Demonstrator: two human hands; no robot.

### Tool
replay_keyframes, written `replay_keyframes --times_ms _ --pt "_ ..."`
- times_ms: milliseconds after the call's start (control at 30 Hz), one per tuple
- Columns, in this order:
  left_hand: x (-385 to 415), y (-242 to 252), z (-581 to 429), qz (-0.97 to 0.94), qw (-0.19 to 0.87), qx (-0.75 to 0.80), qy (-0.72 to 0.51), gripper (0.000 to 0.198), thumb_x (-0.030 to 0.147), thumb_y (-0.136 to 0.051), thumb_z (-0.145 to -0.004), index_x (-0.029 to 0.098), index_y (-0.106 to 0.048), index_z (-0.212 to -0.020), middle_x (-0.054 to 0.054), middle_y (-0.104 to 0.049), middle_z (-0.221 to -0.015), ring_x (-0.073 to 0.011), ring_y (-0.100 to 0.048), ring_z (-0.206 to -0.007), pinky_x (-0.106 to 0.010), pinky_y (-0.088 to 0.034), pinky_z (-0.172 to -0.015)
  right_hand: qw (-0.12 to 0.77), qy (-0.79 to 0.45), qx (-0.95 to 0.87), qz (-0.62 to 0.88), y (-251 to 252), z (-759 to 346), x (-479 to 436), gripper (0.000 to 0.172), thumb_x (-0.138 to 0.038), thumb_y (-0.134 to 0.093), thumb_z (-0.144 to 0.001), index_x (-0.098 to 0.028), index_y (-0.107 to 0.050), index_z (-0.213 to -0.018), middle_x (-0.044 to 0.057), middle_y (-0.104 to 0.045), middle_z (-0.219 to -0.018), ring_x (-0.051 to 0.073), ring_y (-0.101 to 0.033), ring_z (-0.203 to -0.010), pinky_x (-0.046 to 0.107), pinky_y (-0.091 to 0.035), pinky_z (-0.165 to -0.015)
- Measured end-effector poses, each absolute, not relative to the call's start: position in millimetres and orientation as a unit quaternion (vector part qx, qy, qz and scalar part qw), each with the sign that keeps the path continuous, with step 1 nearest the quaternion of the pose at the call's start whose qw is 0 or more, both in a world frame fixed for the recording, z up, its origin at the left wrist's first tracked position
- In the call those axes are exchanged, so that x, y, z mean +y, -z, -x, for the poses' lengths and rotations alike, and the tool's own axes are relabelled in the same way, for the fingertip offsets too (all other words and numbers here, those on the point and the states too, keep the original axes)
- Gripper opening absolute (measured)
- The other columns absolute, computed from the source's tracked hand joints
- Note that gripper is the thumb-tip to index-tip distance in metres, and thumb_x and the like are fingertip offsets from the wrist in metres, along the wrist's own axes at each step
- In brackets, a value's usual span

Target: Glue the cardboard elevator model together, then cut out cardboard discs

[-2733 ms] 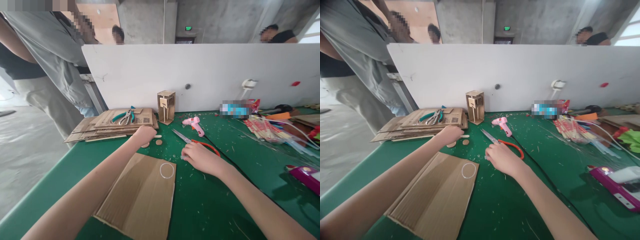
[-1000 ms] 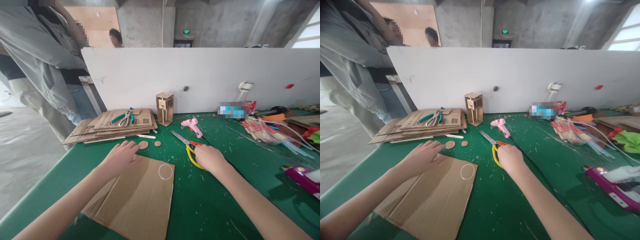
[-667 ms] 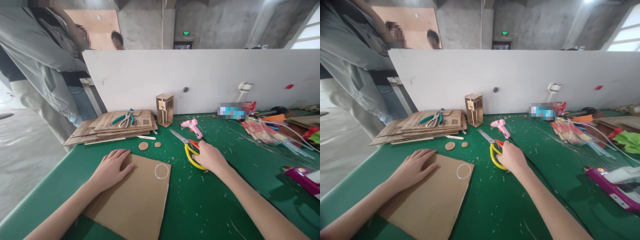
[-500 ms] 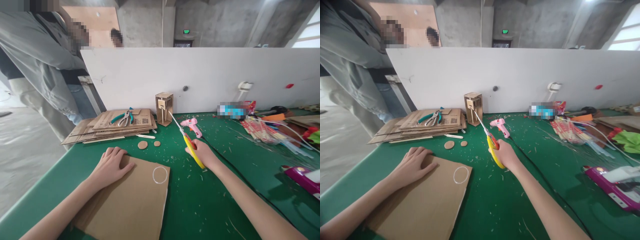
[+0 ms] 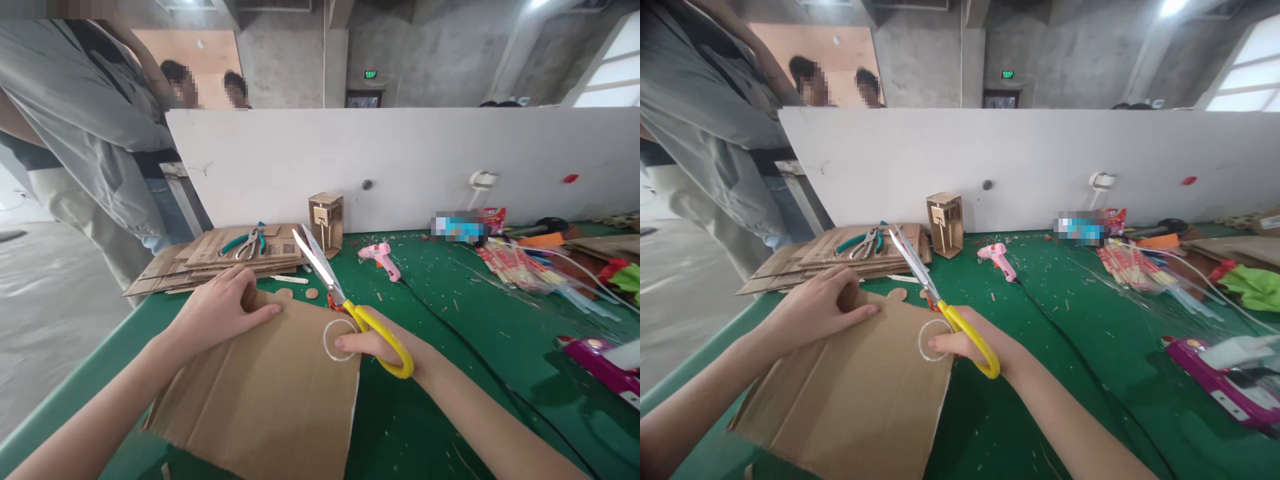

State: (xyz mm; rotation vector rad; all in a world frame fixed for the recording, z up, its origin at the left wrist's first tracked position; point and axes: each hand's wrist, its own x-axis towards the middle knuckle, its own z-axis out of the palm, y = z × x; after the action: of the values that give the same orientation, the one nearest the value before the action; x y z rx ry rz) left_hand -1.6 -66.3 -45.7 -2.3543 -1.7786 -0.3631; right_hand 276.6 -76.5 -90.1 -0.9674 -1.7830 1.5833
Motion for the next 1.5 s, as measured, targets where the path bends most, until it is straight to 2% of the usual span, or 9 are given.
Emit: replay_keyframes --times_ms 133,300,467,567,667,767,1100,1333,1500 --pt "-49.1 33.3 -2.9 0.796 0.14 -0.561 0.178 0.049 0.066 -0.049 -0.078 0.02 -0.055 -0.097 -0.009 -0.056 -0.107 -0.0281 -0.056 -0.102 -0.044 -0.047 -0.086 0.37 -0.597 -0.597 0.387 99.3 -277.0 -67.0 0.02 -0.032 -0.069 -0.074 -0.02 -0.065 -0.089 -0.001 -0.062 -0.075 0.014 -0.057 -0.064 0.024 -0.044 -0.054" --pt "-37.9 20.1 7.7 0.695 0.175 -0.568 0.405 0.064 0.054 -0.054 -0.083 0.024 -0.036 -0.136 -0.011 -0.038 -0.138 -0.0342 -0.037 -0.131 -0.051 -0.036 -0.107 0.54 -0.614 -0.441 0.371 97.0 -277.9 -57.4 0.031 -0.033 -0.071 -0.068 -0.02 -0.065 -0.096 0.005 -0.07 -0.087 0.024 -0.067 -0.082 0.037 -0.054 -0.071" --pt "-35.2 38.3 1.7 0.514 -0.146 -0.536 0.653 0.053 0.06 -0.044 -0.087 0.034 -0.036 -0.133 -0.003 -0.04 -0.142 -0.0287 -0.048 -0.126 -0.043 -0.051 -0.092 0.633 -0.56 -0.384 0.372 88.8 -281.0 -51.1 0.047 -0.033 -0.067 -0.068 -0.025 -0.058 -0.113 0.006 -0.068 -0.111 0.027 -0.065 -0.103 0.04 -0.056 -0.08" --pt "-45.6 66.6 -30.1 0.505 -0.453 -0.475 0.561 0.06 0.065 -0.019 -0.09 0.025 -0.042 -0.128 -0.011 -0.05 -0.139 -0.0318 -0.054 -0.121 -0.048 -0.056 -0.084 0.615 -0.513 -0.434 0.412 90.9 -280.6 -50.4 0.051 -0.04 -0.058 -0.076 -0.024 -0.052 -0.124 0.01 -0.062 -0.123 0.029 -0.062 -0.109 0.041 -0.057 -0.078" --pt "-60.5 89.9 -64.4 0.554 -0.576 -0.392 0.455 0.061 0.065 -0.045 -0.083 0.022 -0.046 -0.126 -0.014 -0.057 -0.134 -0.0319 -0.059 -0.115 -0.045 -0.058 -0.084 0.626 -0.517 -0.419 0.406 94.2 -276.7 -52.7 0.055 -0.041 -0.06 -0.076 -0.022 -0.048 -0.127 0.012 -0.059 -0.126 0.028 -0.063 -0.105 0.039 -0.057 -0.073" --pt "-64.9 91.9 -77.7 0.477 -0.57 -0.42 0.52 0.048 0.044 -0.066 -0.078 0.023 -0.051 -0.118 -0.011 -0.064 -0.124 -0.0292 -0.065 -0.106 -0.043 -0.06 -0.081 0.638 -0.543 -0.401 0.37 98.8 -274.6 -53.9 0.047 -0.043 -0.066 -0.073 -0.022 -0.053 -0.113 0.009 -0.063 -0.111 0.023 -0.065 -0.089 0.033 -0.054 -0.06" --pt "-29.4 56.1 -28.1 0.316 -0.495 -0.275 0.761 0.022 0.007 -0.065 -0.079 0.02 -0.065 -0.096 -0.002 -0.072 -0.103 -0.0136 -0.067 -0.1 -0.021 -0.054 -0.09 0.348 -0.378 -0.737 0.44 107.9 -332.5 -37.1 0.051 -0.07 -0.055 -0.076 -0.02 -0.054 -0.086 0.002 -0.053 -0.079 0.013 -0.047 -0.062 0.029 -0.042 -0.057" --pt "-30.8 64.5 -32.4 0.317 -0.501 -0.253 0.765 0.025 0.008 -0.068 -0.078 0.021 -0.066 -0.099 -0.002 -0.071 -0.109 -0.013 -0.064 -0.105 -0.021 -0.054 -0.09 0.192 -0.319 -0.784 0.497 106.6 -331.2 -39.2 0.052 -0.068 -0.053 -0.078 -0.019 -0.046 -0.094 0.006 -0.057 -0.086 0.019 -0.055 -0.072 0.036 -0.045 -0.069" --pt "-41.4 81.1 -50.5 0.349 -0.527 -0.263 0.729 0.031 0.017 -0.074 -0.074 0.022 -0.066 -0.104 -0.005 -0.069 -0.116 -0.0191 -0.058 -0.118 -0.027 -0.051 -0.097 0.191 -0.256 -0.81 0.492 116.7 -322.1 -39.4 0.05 -0.068 -0.051 -0.08 -0.019 -0.047 -0.093 0.009 -0.058 -0.09 0.022 -0.056 -0.077 0.036 -0.044 -0.067"
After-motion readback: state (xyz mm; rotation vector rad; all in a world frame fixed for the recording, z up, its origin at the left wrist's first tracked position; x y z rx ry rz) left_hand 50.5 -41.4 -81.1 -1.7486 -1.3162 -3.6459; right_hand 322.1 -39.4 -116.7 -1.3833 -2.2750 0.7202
